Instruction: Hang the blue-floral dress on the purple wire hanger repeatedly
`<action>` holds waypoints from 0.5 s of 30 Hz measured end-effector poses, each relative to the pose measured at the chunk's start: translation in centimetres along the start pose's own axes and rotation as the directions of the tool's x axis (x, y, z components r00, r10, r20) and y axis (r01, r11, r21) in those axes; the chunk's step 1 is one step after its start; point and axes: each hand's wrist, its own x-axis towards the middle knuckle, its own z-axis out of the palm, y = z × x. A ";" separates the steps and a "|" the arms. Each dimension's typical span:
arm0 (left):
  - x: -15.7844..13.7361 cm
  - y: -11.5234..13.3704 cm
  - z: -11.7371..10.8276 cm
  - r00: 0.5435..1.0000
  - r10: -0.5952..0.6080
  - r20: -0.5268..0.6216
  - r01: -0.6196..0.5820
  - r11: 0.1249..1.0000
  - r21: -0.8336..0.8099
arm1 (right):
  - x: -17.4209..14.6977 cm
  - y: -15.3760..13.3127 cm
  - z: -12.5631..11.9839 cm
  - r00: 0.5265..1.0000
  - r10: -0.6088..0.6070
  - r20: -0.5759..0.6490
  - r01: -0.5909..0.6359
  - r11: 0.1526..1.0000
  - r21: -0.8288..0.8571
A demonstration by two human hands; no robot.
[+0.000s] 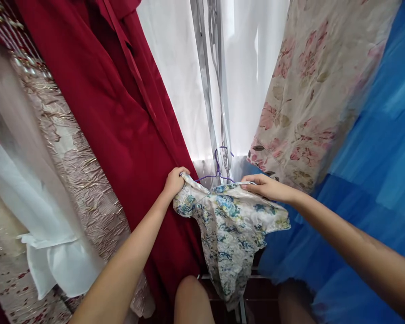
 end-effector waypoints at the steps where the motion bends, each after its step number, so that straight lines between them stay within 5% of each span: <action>1: 0.2 0.5 0.4 0.999 0.046 0.003 -0.045 0.998 -0.047 | -0.3 0.2 0.0 1.000 0.007 -0.006 -0.007 1.000 -0.002; 4: -0.5 1.0 1.5 0.992 0.126 -0.017 -0.127 0.980 -0.151 | -1.1 1.2 0.1 0.996 0.015 -0.088 -0.018 0.999 -0.038; 7: -2.7 0.4 1.9 0.987 0.153 -0.048 -0.159 0.972 -0.175 | -1.5 2.4 0.2 0.946 0.004 -0.323 -0.054 0.988 -0.144; 12: -8.2 -1.5 1.1 0.965 0.154 -0.214 -0.180 0.978 -0.109 | -4.9 5.6 1.3 0.704 -0.193 -0.683 -0.050 0.946 -0.319; 14: -10.1 -2.1 0.7 0.937 0.144 -0.317 -0.169 0.984 -0.052 | -7.0 7.3 2.5 0.629 -0.133 -0.766 -0.060 0.974 -0.218; 15: -10.9 -2.2 0.5 0.921 0.142 -0.363 -0.161 0.987 -0.023 | -7.9 8.1 3.0 0.628 -0.055 -0.777 -0.089 0.986 -0.141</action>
